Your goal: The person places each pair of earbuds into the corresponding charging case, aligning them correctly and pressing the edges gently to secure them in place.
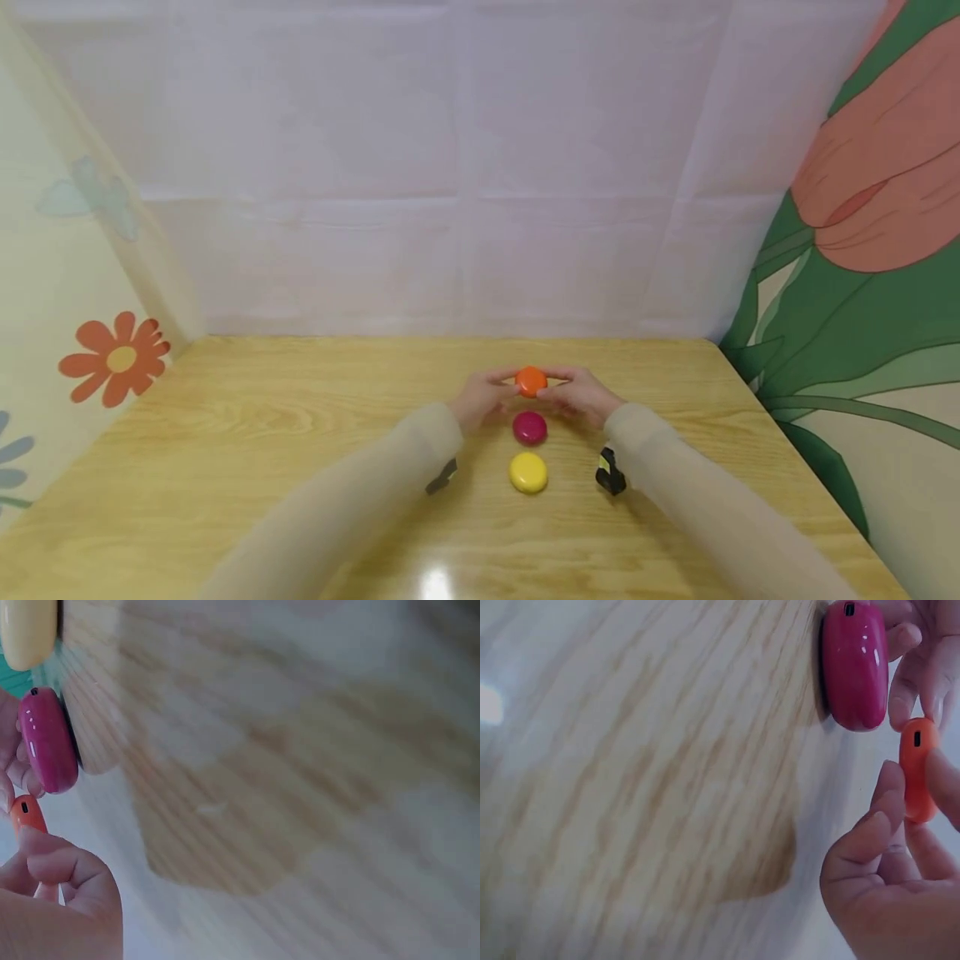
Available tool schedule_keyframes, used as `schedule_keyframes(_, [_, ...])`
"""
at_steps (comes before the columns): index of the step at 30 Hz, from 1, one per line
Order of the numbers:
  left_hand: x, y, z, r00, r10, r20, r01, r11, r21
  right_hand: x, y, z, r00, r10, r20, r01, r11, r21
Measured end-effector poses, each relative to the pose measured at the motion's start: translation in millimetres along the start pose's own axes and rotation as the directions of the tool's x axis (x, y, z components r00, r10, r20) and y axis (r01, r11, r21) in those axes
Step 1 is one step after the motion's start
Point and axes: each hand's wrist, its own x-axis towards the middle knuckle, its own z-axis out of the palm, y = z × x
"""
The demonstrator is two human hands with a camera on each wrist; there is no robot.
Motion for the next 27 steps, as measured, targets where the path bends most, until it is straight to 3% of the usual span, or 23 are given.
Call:
schedule_keyframes(7, [-3.2,0.2,0.0,0.999,-0.007,-0.041,0.008,1.000,0.023,4.9,4.5,2.9,1.000,0.003,0.019,-0.002,0.999,-0.042])
schedule_keyframes(18, [-3.1,2.2,6.7,0.998,-0.046,-0.035,0.051,0.982,0.180,9.2,10.3,4.5,1.000,-0.002,0.024,0.004,0.995,-0.101])
schedule_keyframes(27, [-0.5,5.1,6.4,0.998,-0.048,-0.030,0.053,0.981,0.189,10.9,4.6,9.1,1.000,0.011,0.026,-0.009,0.996,-0.094])
